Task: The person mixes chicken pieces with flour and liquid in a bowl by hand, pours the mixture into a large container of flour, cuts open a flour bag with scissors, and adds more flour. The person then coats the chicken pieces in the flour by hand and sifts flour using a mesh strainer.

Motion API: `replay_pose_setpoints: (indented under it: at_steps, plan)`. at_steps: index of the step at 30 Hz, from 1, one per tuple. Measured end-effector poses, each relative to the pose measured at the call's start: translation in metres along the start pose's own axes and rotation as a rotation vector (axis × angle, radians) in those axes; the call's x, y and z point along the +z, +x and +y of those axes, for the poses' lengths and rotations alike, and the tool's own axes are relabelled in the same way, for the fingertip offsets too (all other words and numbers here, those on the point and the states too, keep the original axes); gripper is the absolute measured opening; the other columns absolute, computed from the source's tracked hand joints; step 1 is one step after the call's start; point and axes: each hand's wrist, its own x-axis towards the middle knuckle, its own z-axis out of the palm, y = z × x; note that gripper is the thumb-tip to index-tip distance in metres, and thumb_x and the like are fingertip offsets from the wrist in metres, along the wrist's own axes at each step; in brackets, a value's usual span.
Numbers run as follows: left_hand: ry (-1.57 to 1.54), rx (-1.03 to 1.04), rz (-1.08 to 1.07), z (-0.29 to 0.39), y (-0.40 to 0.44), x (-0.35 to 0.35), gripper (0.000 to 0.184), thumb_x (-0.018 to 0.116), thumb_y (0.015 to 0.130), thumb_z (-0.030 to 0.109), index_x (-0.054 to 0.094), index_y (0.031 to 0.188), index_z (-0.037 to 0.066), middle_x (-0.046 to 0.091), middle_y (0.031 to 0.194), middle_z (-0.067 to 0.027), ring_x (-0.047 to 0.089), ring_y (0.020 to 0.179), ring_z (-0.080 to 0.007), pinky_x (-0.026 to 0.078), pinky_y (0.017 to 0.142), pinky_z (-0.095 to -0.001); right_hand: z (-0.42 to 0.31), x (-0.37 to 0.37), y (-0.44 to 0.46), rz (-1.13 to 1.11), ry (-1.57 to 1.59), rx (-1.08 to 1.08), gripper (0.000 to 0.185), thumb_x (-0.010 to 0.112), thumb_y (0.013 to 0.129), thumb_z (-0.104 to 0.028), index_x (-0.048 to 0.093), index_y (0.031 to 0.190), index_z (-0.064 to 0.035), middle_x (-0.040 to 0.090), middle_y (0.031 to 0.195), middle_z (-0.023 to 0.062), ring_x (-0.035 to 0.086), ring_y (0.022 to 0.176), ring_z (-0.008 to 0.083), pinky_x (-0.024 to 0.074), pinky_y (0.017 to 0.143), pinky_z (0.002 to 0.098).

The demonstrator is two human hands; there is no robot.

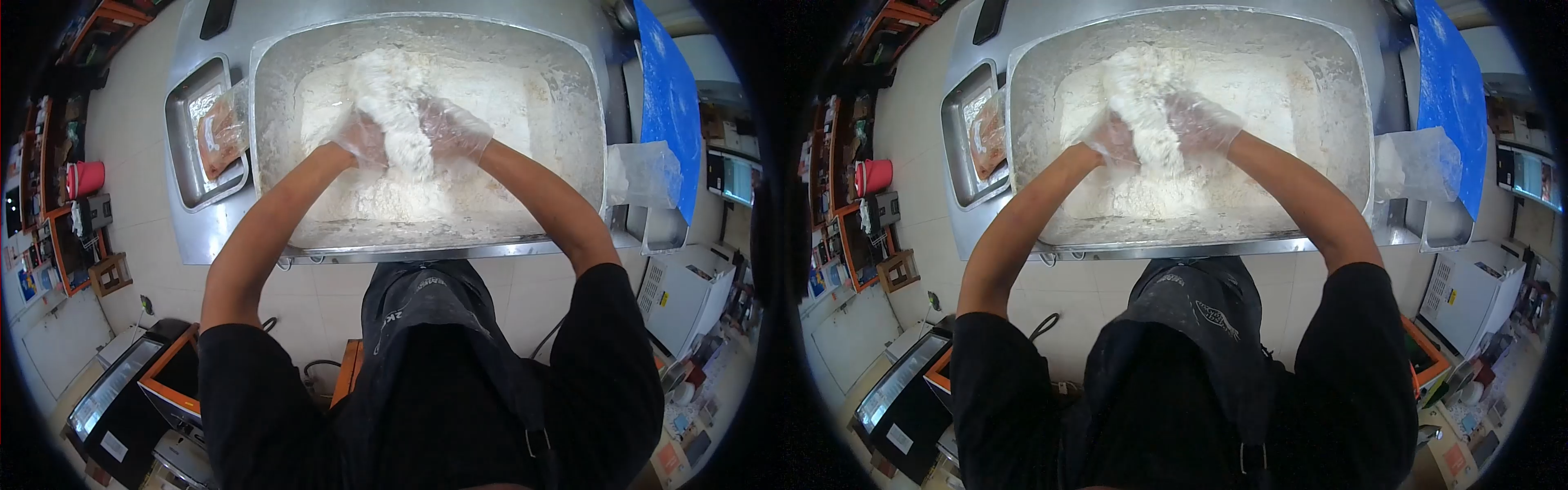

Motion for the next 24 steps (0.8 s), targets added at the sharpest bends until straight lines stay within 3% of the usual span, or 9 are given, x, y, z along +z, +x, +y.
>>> replay_pose_setpoints:
  at_steps: [4, 6, 8, 10, 15, 17, 19, 22, 24]
  plan:
    - [-0.187, 0.220, 0.034, -0.010, -0.031, 0.002, 0.060, 0.034, 0.089, 0.049, 0.045, 0.126, 0.004, 0.047, 0.127, -0.0155, 0.033, 0.127, -0.0255, 0.016, 0.107, -0.0465, 0.003, -0.116, -0.050, -0.332, 0.899, -0.108, 0.055, 0.041, 0.089, -0.047, 0.048, 0.121, -0.0028, 0.059, 0.107, 0.0130, 0.046, 0.114, 0.0208, 0.0216, 0.108, 0.0447]
    - [-0.304, 0.147, -0.010, -0.011, -0.047, -0.012, 0.055, 0.031, 0.092, 0.046, 0.047, 0.125, 0.005, 0.047, 0.128, -0.0151, 0.030, 0.130, -0.0243, 0.011, 0.111, -0.0454, 0.011, -0.103, -0.065, -0.008, 1.220, -0.093, 0.041, 0.042, 0.090, -0.040, 0.053, 0.111, -0.0068, 0.059, 0.094, 0.0090, 0.049, 0.104, 0.0199, 0.0262, 0.106, 0.0445]
    - [-0.549, -0.244, -0.289, 0.012, -0.066, -0.089, 0.047, 0.027, 0.092, 0.036, 0.030, 0.138, 0.028, 0.021, 0.146, -0.0103, 0.013, 0.135, -0.0350, 0.005, 0.112, -0.0414, 0.015, -0.103, -0.061, 0.141, 1.308, 0.028, 0.032, 0.045, 0.090, -0.034, 0.056, 0.106, -0.0092, 0.060, 0.088, 0.0069, 0.051, 0.100, 0.0204, 0.0305, 0.103, 0.0450]
    - [0.269, -0.194, -0.405, 0.000, -0.017, -0.093, 0.048, 0.025, 0.092, 0.037, 0.029, 0.138, 0.025, 0.021, 0.146, -0.0092, 0.014, 0.135, -0.0313, 0.007, 0.112, -0.0425, 0.031, -0.111, -0.031, 0.118, 1.253, 0.227, 0.028, 0.047, 0.089, -0.030, 0.056, 0.105, -0.0095, 0.059, 0.093, 0.0090, 0.052, 0.101, 0.0229, 0.0339, 0.101, 0.0452]
    - [-0.035, -0.209, -0.284, 0.003, 0.001, -0.042, 0.056, 0.019, 0.092, 0.048, 0.029, 0.138, 0.019, 0.030, 0.143, -0.0041, 0.021, 0.133, -0.0226, 0.013, 0.112, -0.0351, 0.025, -0.066, -0.002, 0.025, 1.891, 0.161, 0.049, 0.037, 0.090, -0.045, 0.046, 0.121, -0.0075, 0.053, 0.118, 0.0195, 0.038, 0.122, 0.0260, 0.0293, 0.104, 0.0431]
    - [-0.091, -0.118, -0.317, -0.007, -0.006, -0.024, 0.060, 0.020, 0.090, 0.053, 0.029, 0.138, 0.017, 0.031, 0.142, -0.0026, 0.024, 0.133, -0.0211, 0.014, 0.112, -0.0341, -0.004, -0.066, -0.035, 0.159, 1.088, -0.109, 0.070, 0.026, 0.087, -0.062, 0.045, 0.127, -0.0075, 0.046, 0.127, 0.0206, 0.027, 0.130, 0.0282, 0.0162, 0.109, 0.0461]
    - [-0.103, 0.068, -0.390, -0.024, -0.038, -0.009, 0.065, 0.025, 0.088, 0.057, 0.029, 0.138, 0.015, 0.030, 0.143, -0.0016, 0.026, 0.131, -0.0215, 0.015, 0.112, -0.0352, -0.004, -0.077, -0.080, -0.150, 0.944, -0.019, 0.071, 0.025, 0.086, -0.063, 0.045, 0.127, -0.0091, 0.019, 0.144, 0.0188, 0.015, 0.135, 0.0313, 0.0156, 0.110, 0.0484]
    - [-0.355, -0.277, -0.399, -0.013, -0.081, -0.044, 0.066, 0.031, 0.087, 0.056, 0.031, 0.137, 0.012, 0.036, 0.139, -0.0055, 0.029, 0.130, -0.0249, 0.011, 0.112, -0.0383, 0.016, -0.098, -0.134, -0.342, 1.122, 0.052, 0.080, 0.026, 0.084, -0.067, 0.034, 0.134, -0.0069, 0.012, 0.146, 0.0185, 0.007, 0.135, 0.0340, 0.0055, 0.110, 0.0502]
    - [-0.292, -0.248, -0.527, 0.009, -0.088, -0.028, 0.074, 0.028, 0.084, 0.064, 0.034, 0.135, 0.010, 0.033, 0.139, -0.0134, 0.021, 0.132, -0.0302, 0.011, 0.112, -0.0404, 0.020, -0.094, -0.148, -0.557, 1.086, 0.153, 0.083, 0.028, 0.082, -0.069, 0.029, 0.137, -0.0076, 0.009, 0.147, 0.0169, 0.005, 0.136, 0.0344, 0.0016, 0.110, 0.0487]
